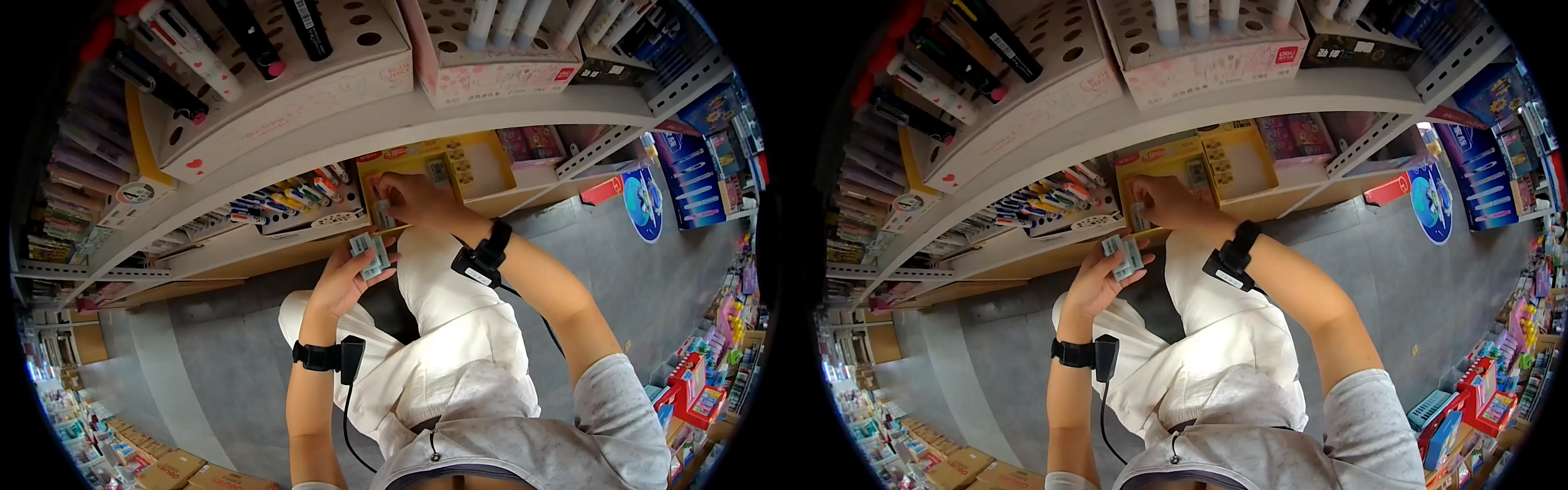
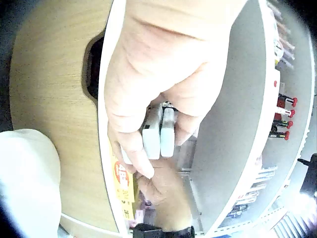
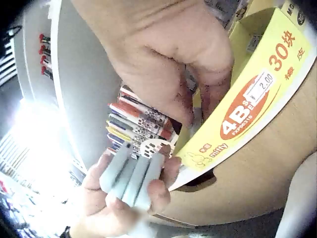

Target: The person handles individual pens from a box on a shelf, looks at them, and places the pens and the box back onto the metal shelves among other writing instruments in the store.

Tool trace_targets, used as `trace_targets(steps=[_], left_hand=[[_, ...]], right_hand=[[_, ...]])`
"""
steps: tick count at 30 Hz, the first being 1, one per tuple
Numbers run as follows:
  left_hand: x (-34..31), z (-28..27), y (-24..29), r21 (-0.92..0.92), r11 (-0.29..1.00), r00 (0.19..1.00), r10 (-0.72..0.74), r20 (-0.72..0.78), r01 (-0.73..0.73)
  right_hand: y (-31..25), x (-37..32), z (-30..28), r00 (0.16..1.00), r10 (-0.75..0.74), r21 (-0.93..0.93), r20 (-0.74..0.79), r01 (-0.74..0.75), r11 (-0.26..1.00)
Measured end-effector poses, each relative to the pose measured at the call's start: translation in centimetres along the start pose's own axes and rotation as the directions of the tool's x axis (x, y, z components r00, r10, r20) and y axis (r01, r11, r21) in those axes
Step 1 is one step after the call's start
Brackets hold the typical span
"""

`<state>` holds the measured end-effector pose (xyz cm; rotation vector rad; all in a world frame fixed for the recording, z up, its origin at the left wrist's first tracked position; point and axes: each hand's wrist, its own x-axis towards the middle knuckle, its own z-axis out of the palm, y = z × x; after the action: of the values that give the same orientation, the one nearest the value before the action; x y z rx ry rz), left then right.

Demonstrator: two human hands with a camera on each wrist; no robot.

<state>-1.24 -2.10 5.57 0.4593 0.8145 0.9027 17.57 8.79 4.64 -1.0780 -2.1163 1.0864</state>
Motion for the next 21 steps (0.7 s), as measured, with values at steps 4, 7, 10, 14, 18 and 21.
trace_targets(steps=[4, 7, 10, 14, 18, 21], left_hand=[[0.1, -0.4, 0.0, 0.004, 1.000, 0.999, -0.002, 0.038, 0.002], [0.0, -0.2, 0.1, 0.022, 1.000, 0.999, -0.003, 0.042, 0.002], [0.0, 0.0, 0.2, 0.037, 0.999, 1.000, 0.000, 0.013, -0.001], [-0.4, 0.2, 0.4, 0.041, 0.999, 1.000, 0.006, -0.013, -0.006], [-0.5, -0.1, 0.2, 0.037, 0.999, 1.000, 0.013, 0.011, -0.013], [-0.4, -0.1, 0.0, 0.047, 0.998, 1.000, 0.031, -0.004, -0.030]], right_hand=[[0.1, -0.1, 0.6, 0.999, -0.035, -0.041, -0.038, 0.033, 0.999], [0.3, -0.1, 1.1, 0.998, -0.035, -0.038, -0.042, 0.034, 0.999], [-0.2, -0.1, 1.3, 0.973, -0.180, -0.203, -0.143, 0.149, 0.968], [-0.5, -0.4, -0.1, 0.994, -0.026, -0.113, -0.110, 0.014, 0.994], [-1.5, -1.3, -3.5, 0.961, -0.142, -0.695, -0.239, -0.067, 0.716], [0.0, -1.1, -5.2, 0.991, 0.122, -0.818, -0.050, -0.110, 0.564]])
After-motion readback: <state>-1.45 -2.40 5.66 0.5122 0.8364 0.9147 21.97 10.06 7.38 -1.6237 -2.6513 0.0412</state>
